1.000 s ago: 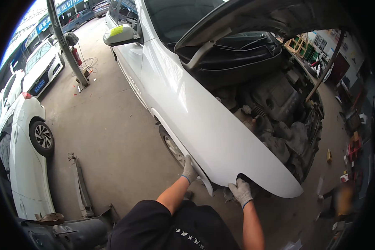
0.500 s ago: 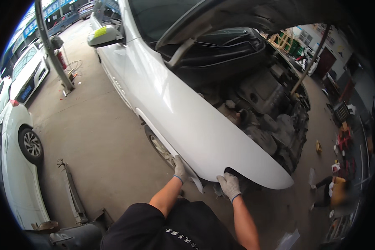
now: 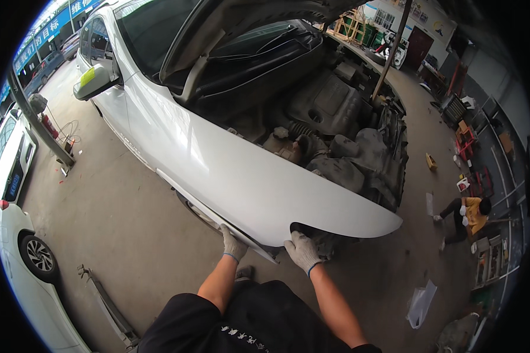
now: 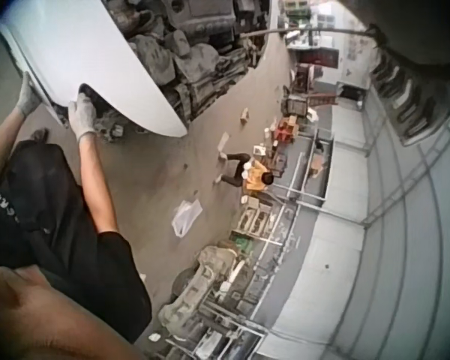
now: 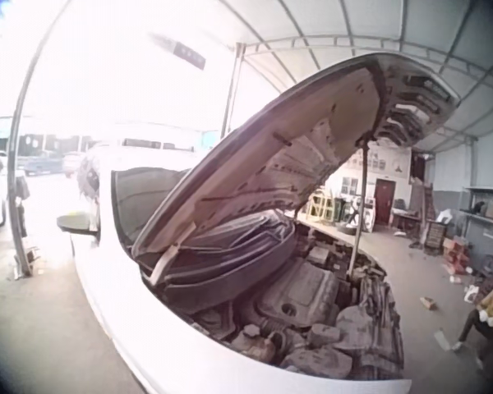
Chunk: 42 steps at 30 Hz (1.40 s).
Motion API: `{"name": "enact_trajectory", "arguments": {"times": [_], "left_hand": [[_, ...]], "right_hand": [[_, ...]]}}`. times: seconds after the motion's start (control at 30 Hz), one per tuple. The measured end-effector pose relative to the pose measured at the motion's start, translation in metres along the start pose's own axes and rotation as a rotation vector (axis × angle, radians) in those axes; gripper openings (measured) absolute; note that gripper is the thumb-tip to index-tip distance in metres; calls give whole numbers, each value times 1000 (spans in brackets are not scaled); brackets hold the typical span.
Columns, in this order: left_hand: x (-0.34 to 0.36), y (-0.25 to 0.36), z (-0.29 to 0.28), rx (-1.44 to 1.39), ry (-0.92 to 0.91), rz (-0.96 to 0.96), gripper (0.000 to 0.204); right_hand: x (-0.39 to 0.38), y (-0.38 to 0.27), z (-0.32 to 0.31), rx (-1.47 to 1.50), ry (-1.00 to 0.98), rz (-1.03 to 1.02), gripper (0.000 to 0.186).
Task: The person aligns and secures a white front bumper to a white car, then moves to the floor to work on a headlight assembly, using a screwdriver to tighten screws into the headlight housing.
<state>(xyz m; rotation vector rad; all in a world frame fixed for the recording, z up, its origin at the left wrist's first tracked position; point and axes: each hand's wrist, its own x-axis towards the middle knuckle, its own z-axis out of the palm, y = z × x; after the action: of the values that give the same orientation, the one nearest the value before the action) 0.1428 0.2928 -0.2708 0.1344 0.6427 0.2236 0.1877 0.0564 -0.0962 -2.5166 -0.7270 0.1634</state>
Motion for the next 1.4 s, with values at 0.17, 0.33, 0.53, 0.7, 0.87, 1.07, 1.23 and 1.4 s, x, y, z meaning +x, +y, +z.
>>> {"name": "enact_trajectory", "arguments": {"times": [0.17, 0.33, 0.53, 0.7, 0.87, 1.07, 1.23, 1.4], "left_hand": [[6, -3, -3, -17, 27, -9, 100], [6, -5, 0, -2, 73, 32, 102], [-4, -1, -5, -13, -8, 36, 93], [-7, 8, -14, 2, -36, -41, 94], [-19, 11, 8, 81, 18, -93, 97], [-13, 31, 15, 58, -36, -79, 98], [8, 63, 11, 76, -42, 40, 90], [15, 74, 15, 66, 5, 70, 82]], "right_hand": [[-1, -2, -3, 38, -19, 16, 33], [-3, 0, -8, 106, -46, -1, 32], [-7, 0, -5, 181, -28, 55, 29], [-6, -1, 0, 223, 61, 0, 28], [-9, 1, 2, 230, 83, 4, 26], [-9, 0, 1, 205, 70, 19, 27], [-8, -11, -6, 230, 23, 77, 28], [-9, -4, 2, 229, 125, -9, 26]]}}
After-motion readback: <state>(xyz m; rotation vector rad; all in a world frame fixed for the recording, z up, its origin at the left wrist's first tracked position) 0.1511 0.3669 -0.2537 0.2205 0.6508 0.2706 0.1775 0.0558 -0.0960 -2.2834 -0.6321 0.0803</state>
